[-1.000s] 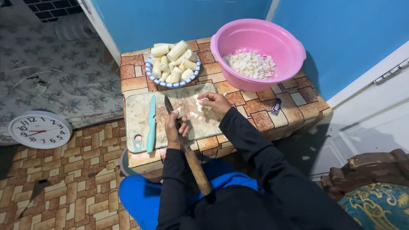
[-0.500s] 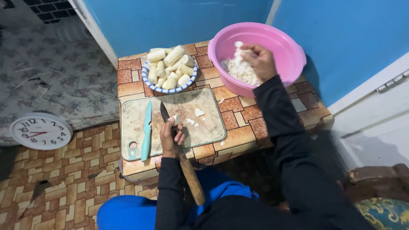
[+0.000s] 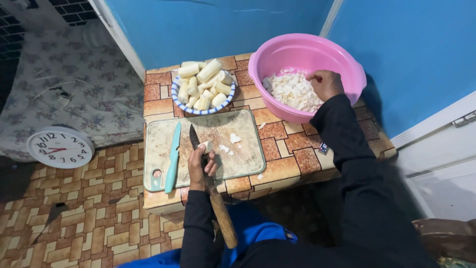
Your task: Chopping root vegetables into small pieces on a cutting board using a knife.
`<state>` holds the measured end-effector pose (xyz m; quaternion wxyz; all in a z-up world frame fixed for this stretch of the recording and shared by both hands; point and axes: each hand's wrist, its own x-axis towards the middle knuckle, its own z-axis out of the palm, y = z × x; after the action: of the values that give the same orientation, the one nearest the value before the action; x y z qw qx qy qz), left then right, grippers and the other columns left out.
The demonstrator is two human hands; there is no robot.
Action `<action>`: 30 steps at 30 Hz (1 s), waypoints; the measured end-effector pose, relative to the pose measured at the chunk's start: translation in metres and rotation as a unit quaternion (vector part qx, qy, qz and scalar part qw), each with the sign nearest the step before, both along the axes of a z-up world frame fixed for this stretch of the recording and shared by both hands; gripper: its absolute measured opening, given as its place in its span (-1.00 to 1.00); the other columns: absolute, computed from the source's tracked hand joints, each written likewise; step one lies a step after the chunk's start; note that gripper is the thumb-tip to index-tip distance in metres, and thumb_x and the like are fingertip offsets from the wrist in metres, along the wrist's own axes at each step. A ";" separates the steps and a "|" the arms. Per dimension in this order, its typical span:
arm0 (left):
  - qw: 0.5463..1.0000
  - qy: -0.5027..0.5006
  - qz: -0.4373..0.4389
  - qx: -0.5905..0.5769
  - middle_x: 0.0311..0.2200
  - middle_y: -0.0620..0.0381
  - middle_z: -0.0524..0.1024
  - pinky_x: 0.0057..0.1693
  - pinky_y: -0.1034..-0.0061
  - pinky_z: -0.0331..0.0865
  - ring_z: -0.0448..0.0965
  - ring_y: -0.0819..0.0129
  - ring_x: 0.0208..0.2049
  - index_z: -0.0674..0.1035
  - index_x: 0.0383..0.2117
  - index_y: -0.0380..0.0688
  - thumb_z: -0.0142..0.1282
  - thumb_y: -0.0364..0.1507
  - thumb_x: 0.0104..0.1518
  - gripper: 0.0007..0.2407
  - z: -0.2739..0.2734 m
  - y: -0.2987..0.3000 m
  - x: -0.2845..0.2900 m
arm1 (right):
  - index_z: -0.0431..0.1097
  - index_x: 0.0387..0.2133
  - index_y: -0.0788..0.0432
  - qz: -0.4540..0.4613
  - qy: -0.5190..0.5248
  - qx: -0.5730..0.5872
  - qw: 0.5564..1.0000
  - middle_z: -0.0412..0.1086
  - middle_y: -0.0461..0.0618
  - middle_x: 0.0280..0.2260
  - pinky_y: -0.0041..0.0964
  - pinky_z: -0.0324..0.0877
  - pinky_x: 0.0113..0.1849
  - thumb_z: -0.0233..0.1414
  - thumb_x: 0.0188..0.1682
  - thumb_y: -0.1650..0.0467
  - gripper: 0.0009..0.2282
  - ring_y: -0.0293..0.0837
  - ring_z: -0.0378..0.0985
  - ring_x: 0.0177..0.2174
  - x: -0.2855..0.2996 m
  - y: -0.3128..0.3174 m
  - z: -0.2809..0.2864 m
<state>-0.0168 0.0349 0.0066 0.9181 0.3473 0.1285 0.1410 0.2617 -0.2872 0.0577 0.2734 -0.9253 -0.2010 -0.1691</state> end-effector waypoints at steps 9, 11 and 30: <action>0.999 -0.001 -0.008 0.038 -0.71 -0.01 0.25 -0.85 0.67 0.00 0.03 0.55 -0.95 0.30 -0.44 -0.18 -0.09 -0.41 0.12 -0.88 -0.006 0.000 0.001 | 0.47 -0.41 0.06 0.016 -0.137 0.069 0.988 0.31 -0.12 -0.45 -0.42 0.42 -0.46 0.20 -0.19 0.45 -0.89 -0.14 0.47 -0.43 -0.010 -0.006 0.009; 0.999 -0.004 -0.006 0.047 -0.71 -0.02 0.26 -0.85 0.65 0.01 0.03 0.54 -0.95 0.31 -0.44 -0.19 -0.08 -0.41 0.11 -0.88 0.002 -0.003 -0.004 | 0.47 -0.40 0.08 0.033 -0.154 0.090 0.983 0.30 -0.10 -0.45 -0.43 0.42 -0.46 0.19 -0.19 0.48 -0.89 -0.13 0.46 -0.44 -0.033 0.010 0.021; 0.994 -0.044 -0.019 0.102 -0.73 -0.03 0.30 -0.86 0.64 0.02 0.07 0.53 -0.98 0.38 -0.28 -0.25 -0.09 -0.42 0.12 -0.84 -0.019 0.002 -0.002 | 0.32 -0.13 0.28 0.329 0.065 0.007 0.942 0.26 0.21 -0.11 -0.01 0.32 -0.10 -0.12 -0.14 0.60 -0.71 0.27 0.32 -0.10 -0.145 0.174 -0.091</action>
<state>-0.0183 0.0373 -0.0123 0.8850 0.4353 0.0658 0.1514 0.1163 -0.1127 -0.0331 0.3332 -0.8148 -0.4744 -0.0103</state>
